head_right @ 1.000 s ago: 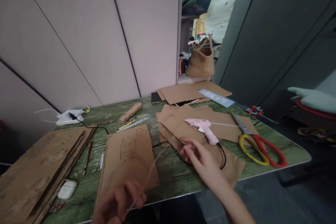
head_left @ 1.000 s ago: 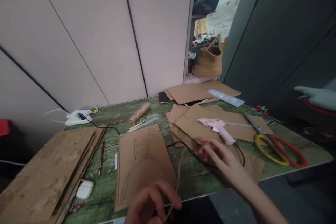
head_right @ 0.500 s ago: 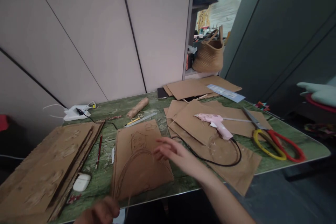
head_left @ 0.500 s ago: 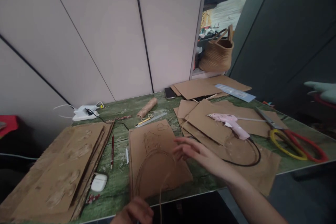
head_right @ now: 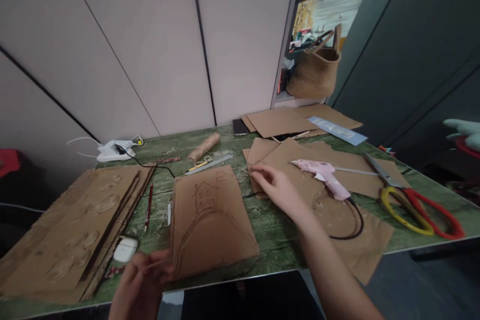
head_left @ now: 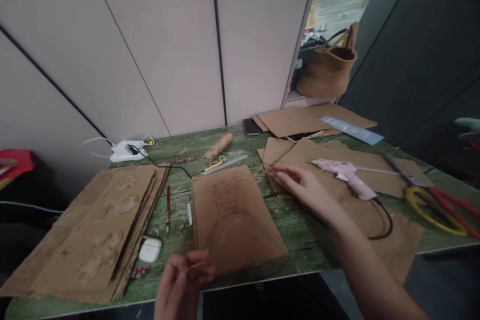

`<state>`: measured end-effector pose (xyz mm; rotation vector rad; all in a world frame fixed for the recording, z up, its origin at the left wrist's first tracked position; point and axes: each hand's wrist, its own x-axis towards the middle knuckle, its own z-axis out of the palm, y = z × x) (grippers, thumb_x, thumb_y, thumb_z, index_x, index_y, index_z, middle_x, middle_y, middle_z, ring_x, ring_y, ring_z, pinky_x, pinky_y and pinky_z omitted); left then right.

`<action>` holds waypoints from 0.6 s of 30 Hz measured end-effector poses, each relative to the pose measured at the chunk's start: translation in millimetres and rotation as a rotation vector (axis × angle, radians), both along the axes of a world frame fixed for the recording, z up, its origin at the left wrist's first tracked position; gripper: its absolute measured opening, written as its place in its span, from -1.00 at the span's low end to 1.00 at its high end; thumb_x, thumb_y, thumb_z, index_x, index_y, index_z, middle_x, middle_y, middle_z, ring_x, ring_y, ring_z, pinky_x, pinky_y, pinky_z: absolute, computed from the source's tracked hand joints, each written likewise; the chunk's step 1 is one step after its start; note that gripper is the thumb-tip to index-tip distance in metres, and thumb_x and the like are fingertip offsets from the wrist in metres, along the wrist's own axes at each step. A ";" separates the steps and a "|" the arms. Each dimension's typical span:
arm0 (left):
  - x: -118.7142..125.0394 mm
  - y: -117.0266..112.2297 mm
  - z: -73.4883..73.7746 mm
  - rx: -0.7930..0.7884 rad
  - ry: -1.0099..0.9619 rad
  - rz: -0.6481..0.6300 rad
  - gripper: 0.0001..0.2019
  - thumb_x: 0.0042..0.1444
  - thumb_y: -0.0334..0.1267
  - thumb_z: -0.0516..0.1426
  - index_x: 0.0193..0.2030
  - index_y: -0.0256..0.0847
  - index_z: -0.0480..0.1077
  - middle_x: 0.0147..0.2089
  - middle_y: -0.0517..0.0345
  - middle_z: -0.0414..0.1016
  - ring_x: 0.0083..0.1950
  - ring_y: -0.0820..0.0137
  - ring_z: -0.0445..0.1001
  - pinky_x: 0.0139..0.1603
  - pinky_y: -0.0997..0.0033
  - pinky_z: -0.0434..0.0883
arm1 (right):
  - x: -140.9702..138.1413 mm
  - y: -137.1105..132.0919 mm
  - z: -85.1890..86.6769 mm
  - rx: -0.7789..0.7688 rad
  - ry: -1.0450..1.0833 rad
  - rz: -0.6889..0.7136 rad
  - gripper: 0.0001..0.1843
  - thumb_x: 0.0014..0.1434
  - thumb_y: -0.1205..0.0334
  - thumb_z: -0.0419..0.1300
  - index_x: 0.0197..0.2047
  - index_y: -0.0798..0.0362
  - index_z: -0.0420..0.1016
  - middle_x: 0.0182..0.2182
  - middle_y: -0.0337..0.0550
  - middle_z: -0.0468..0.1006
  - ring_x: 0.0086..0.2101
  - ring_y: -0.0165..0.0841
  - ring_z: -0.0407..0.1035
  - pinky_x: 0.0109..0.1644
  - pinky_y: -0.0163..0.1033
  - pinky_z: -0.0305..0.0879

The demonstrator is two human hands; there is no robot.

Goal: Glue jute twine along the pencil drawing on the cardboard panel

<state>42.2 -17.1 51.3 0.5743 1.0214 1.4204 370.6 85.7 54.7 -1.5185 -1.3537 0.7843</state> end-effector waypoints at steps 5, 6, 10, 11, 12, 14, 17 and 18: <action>-21.0 16.7 -11.6 0.104 -0.017 0.141 -0.66 -0.15 -0.08 0.44 -0.34 -0.14 0.43 -0.03 0.07 0.66 -0.18 0.23 0.66 -0.23 0.38 0.60 | 17.1 8.1 27.8 0.352 -0.109 -0.130 -0.47 0.31 -0.04 0.13 0.27 -0.02 0.38 0.26 -0.02 0.41 0.24 -0.13 0.30 0.37 0.11 0.15; -19.9 17.9 -9.3 0.127 -0.004 0.171 -0.67 -0.14 -0.08 0.43 -0.34 -0.14 0.43 0.01 0.06 0.64 -0.10 0.19 0.65 -0.15 0.35 0.61 | 12.3 6.3 35.7 0.395 -0.109 -0.120 -0.48 0.33 -0.02 0.12 0.29 -0.03 0.36 0.27 -0.03 0.40 0.25 -0.14 0.28 0.38 0.11 0.12; 3.8 10.5 5.0 0.183 0.056 0.148 -0.61 -0.13 0.02 0.41 -0.41 -0.14 0.35 -0.18 0.10 0.67 -0.13 0.17 0.64 -0.10 0.26 0.59 | -35.3 -18.7 56.4 0.305 -0.100 0.183 -0.60 0.36 0.03 0.10 0.23 -0.15 0.43 0.21 -0.15 0.48 0.22 -0.17 0.33 0.36 0.07 0.19; 11.9 6.1 8.1 0.161 0.076 0.099 -0.61 -0.08 0.04 0.39 -0.41 -0.14 0.34 -0.23 0.10 0.66 -0.17 0.19 0.63 -0.13 0.27 0.58 | -50.8 -27.2 56.5 0.241 -0.098 0.359 -0.56 0.35 0.02 0.14 0.26 -0.19 0.41 0.22 -0.19 0.46 0.23 -0.16 0.31 0.37 0.06 0.19; 19.2 1.4 10.7 0.127 0.105 0.048 -0.62 -0.02 0.06 0.35 -0.40 -0.14 0.33 -0.26 0.11 0.64 -0.21 0.21 0.62 -0.17 0.30 0.57 | -65.8 -35.2 54.4 0.191 -0.098 0.550 -0.48 0.31 0.01 0.19 0.31 -0.23 0.35 0.26 -0.23 0.42 0.25 -0.16 0.29 0.38 0.03 0.18; 28.8 -6.6 14.6 0.106 0.200 -0.024 -0.64 0.05 0.07 0.30 -0.39 -0.14 0.34 -0.23 0.09 0.61 -0.27 0.26 0.58 -0.24 0.35 0.54 | -90.3 -47.2 46.1 0.163 -0.091 0.801 -0.37 0.22 -0.02 0.29 0.33 -0.26 0.32 0.22 -0.25 0.46 0.22 -0.16 0.32 0.34 -0.03 0.26; 23.9 -9.1 17.5 0.163 0.373 -0.011 -0.66 0.06 0.06 0.31 -0.40 -0.15 0.38 -0.19 0.09 0.58 -0.28 0.32 0.52 -0.29 0.40 0.51 | -103.2 -51.4 32.1 0.096 -0.104 0.899 -0.60 0.23 -0.03 0.27 0.13 -0.23 0.53 -0.16 -0.28 0.66 -0.15 -0.24 0.53 -0.03 -0.14 0.50; 17.5 -7.2 17.6 0.186 0.433 0.024 -0.67 0.07 0.05 0.31 -0.41 -0.16 0.39 -0.19 0.09 0.57 -0.25 0.31 0.51 -0.27 0.41 0.51 | -100.0 -49.1 28.7 0.053 -0.111 0.877 -0.71 0.26 -0.03 0.23 0.01 -0.19 0.60 -0.31 -0.30 0.65 -0.31 -0.29 0.52 -0.20 -0.21 0.49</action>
